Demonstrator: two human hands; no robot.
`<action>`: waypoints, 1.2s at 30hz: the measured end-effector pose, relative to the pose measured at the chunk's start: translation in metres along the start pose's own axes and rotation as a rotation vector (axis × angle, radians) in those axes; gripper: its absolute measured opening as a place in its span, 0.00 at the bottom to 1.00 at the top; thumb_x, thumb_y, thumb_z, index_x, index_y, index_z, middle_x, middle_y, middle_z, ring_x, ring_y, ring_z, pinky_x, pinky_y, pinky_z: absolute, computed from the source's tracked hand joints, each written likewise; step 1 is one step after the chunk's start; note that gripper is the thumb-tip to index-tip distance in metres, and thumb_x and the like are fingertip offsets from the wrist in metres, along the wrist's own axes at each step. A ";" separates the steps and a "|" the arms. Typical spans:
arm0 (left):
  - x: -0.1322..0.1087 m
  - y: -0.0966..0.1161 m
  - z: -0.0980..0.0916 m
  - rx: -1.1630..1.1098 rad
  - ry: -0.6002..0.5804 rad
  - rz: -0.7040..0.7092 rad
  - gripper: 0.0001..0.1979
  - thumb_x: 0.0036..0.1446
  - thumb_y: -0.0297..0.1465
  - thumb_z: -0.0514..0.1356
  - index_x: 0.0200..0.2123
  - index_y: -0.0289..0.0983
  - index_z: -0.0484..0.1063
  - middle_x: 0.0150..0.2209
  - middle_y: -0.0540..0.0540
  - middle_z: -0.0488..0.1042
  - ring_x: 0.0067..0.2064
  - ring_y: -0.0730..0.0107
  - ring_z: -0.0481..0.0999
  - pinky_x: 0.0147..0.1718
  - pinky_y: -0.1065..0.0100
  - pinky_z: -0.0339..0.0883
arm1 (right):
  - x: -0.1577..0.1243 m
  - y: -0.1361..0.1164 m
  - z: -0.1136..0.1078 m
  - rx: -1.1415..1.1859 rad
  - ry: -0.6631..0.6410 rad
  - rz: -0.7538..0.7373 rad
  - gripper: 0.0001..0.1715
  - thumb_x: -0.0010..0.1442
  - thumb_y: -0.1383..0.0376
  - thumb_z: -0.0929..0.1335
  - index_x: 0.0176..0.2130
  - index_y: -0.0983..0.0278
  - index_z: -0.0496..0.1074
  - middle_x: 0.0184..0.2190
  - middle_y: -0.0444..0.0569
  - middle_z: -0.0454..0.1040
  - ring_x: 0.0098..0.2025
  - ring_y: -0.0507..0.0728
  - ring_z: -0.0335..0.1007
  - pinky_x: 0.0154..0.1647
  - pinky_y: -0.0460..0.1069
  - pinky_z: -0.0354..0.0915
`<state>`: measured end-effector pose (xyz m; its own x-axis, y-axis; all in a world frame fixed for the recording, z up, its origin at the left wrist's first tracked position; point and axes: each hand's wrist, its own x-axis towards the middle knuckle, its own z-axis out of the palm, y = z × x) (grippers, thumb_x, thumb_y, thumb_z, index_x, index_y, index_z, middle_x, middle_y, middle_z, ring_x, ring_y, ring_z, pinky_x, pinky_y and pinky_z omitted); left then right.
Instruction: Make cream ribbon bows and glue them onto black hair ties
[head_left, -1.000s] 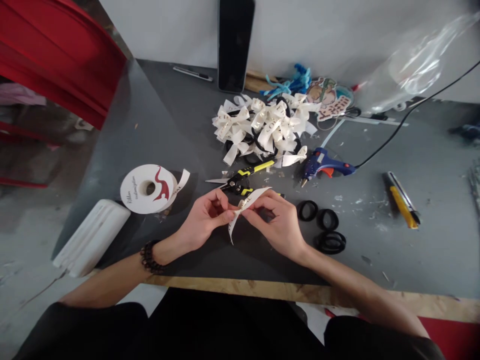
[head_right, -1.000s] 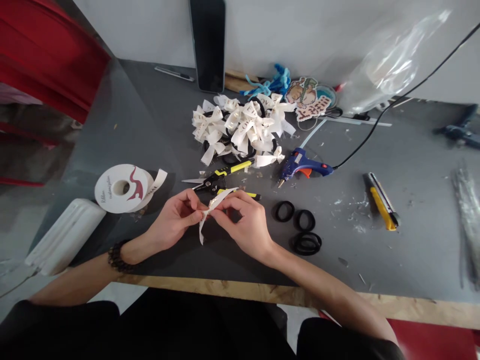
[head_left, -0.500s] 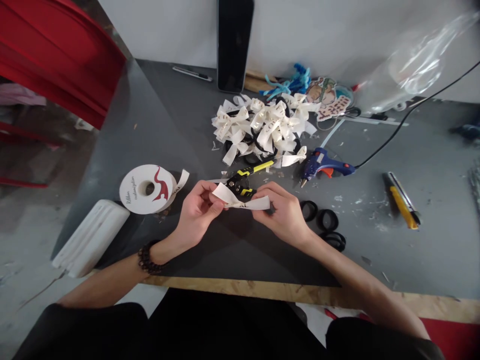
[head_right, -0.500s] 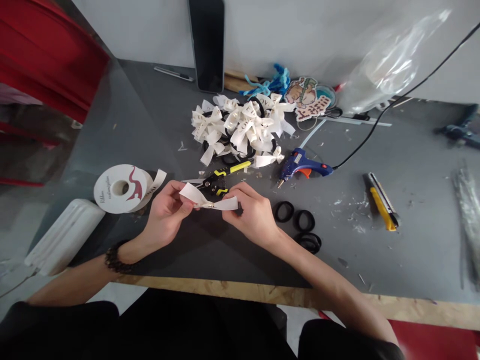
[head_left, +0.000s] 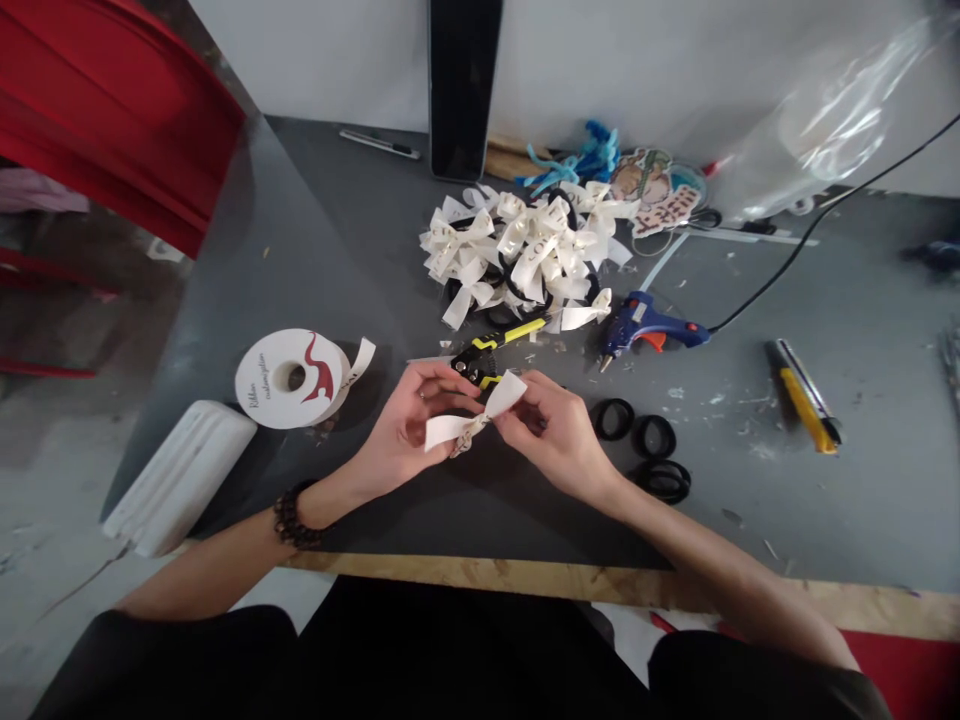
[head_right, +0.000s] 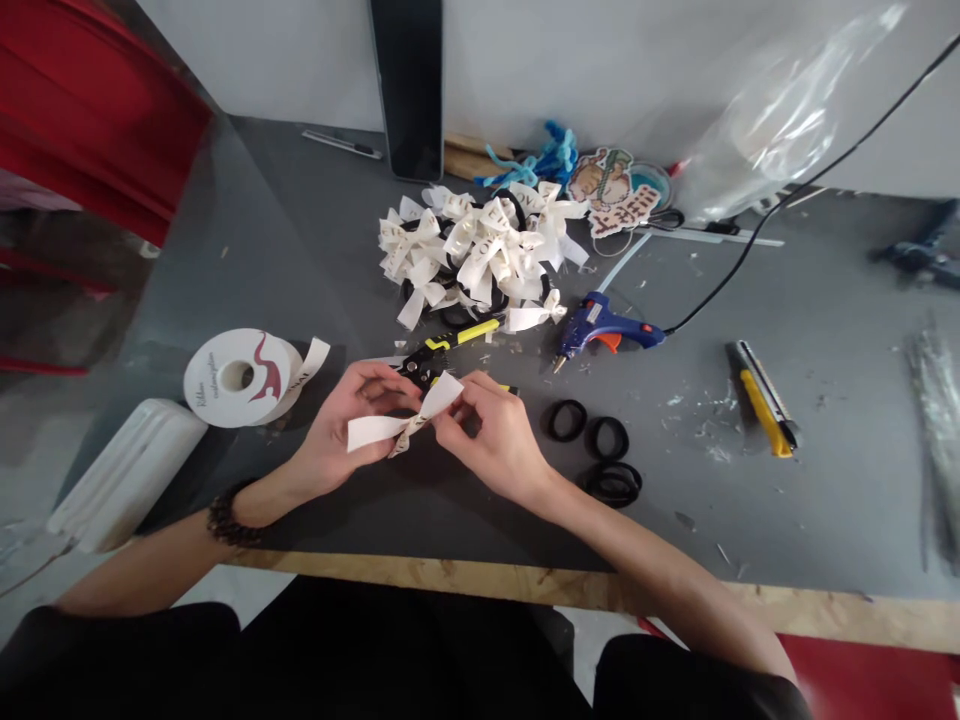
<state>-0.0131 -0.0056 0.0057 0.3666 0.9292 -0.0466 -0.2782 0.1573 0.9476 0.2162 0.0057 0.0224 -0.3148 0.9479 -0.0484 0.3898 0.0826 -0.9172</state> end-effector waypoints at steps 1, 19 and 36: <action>0.000 0.002 0.000 0.030 -0.036 -0.032 0.26 0.57 0.24 0.72 0.56 0.40 0.70 0.55 0.40 0.78 0.53 0.60 0.83 0.49 0.64 0.80 | 0.000 0.000 0.000 -0.014 -0.008 -0.011 0.04 0.63 0.69 0.71 0.36 0.63 0.79 0.33 0.43 0.71 0.29 0.49 0.64 0.28 0.46 0.59; -0.003 0.001 0.004 0.058 0.198 -0.289 0.25 0.53 0.35 0.79 0.53 0.35 0.82 0.34 0.43 0.87 0.31 0.61 0.88 0.34 0.64 0.88 | 0.004 0.009 -0.009 -0.234 0.045 -0.148 0.06 0.60 0.71 0.70 0.32 0.62 0.73 0.36 0.46 0.76 0.30 0.51 0.70 0.31 0.48 0.65; -0.020 0.001 0.010 0.445 0.054 -0.087 0.22 0.64 0.37 0.71 0.60 0.43 0.77 0.35 0.48 0.87 0.36 0.61 0.89 0.40 0.66 0.85 | 0.009 0.009 -0.001 -0.665 0.287 -0.401 0.07 0.64 0.71 0.68 0.38 0.62 0.77 0.41 0.49 0.84 0.27 0.51 0.77 0.24 0.49 0.65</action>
<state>-0.0120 -0.0272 0.0102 0.3219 0.9368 -0.1373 0.1649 0.0873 0.9824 0.2177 0.0158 0.0147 -0.3407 0.8422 0.4179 0.7543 0.5102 -0.4132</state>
